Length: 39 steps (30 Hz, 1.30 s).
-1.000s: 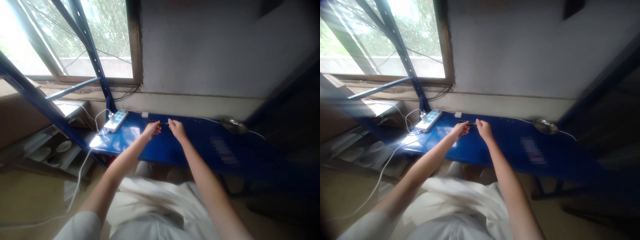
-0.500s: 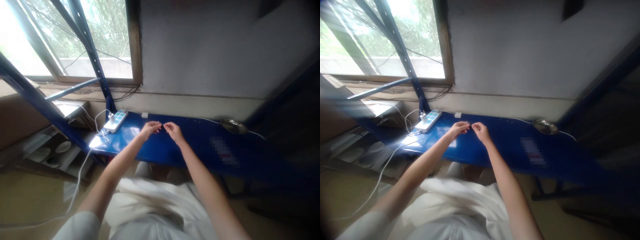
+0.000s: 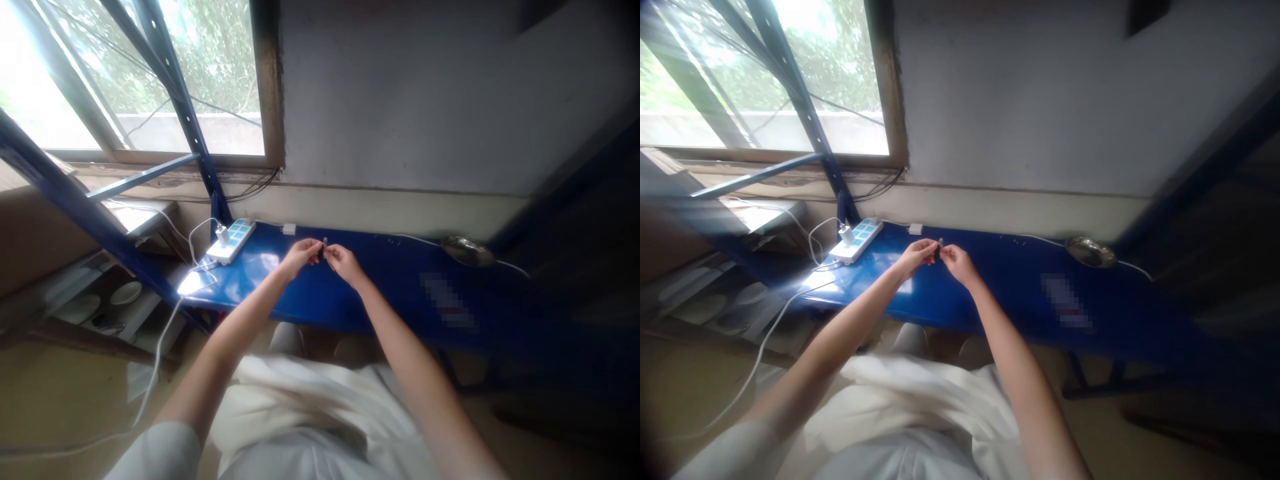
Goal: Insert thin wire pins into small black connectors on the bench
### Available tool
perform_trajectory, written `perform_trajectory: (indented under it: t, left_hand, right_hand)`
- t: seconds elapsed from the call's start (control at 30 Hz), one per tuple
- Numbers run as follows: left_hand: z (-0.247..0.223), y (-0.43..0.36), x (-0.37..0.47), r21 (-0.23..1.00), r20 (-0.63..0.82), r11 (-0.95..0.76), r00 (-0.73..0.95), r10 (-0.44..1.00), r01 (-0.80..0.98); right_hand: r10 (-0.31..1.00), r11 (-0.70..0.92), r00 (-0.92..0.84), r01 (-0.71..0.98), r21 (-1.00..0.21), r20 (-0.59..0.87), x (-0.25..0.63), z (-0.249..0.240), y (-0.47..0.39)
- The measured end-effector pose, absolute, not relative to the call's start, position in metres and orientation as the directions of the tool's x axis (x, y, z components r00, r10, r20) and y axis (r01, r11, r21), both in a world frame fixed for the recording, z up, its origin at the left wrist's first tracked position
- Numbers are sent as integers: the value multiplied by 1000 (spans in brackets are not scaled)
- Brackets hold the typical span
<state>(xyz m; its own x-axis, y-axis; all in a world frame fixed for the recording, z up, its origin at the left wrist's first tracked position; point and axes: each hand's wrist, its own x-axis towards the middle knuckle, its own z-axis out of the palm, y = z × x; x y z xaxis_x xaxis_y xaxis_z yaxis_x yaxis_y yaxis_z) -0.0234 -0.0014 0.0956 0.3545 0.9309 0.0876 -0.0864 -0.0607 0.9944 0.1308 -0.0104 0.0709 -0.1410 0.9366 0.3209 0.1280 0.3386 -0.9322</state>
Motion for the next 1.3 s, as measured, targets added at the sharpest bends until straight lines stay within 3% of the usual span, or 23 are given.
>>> perform_trajectory:
  t: [0.2,0.97,1.17,1.3]
  left_hand:
    - [93,-1,-22,992,124,-106,367,922,-70]
    - [78,1,-10,999,51,-44,289,956,-29]
    - [38,6,-6,971,227,-229,41,973,72]
    - [10,8,-11,969,190,-181,-35,981,168]
  right_hand:
    - [940,320,-166,112,-941,300,130,71,-12]
    - [945,299,-181,140,-944,272,138,50,2]
    - [929,323,62,349,-880,365,172,40,37]
    - [910,134,261,549,-825,321,203,27,67]
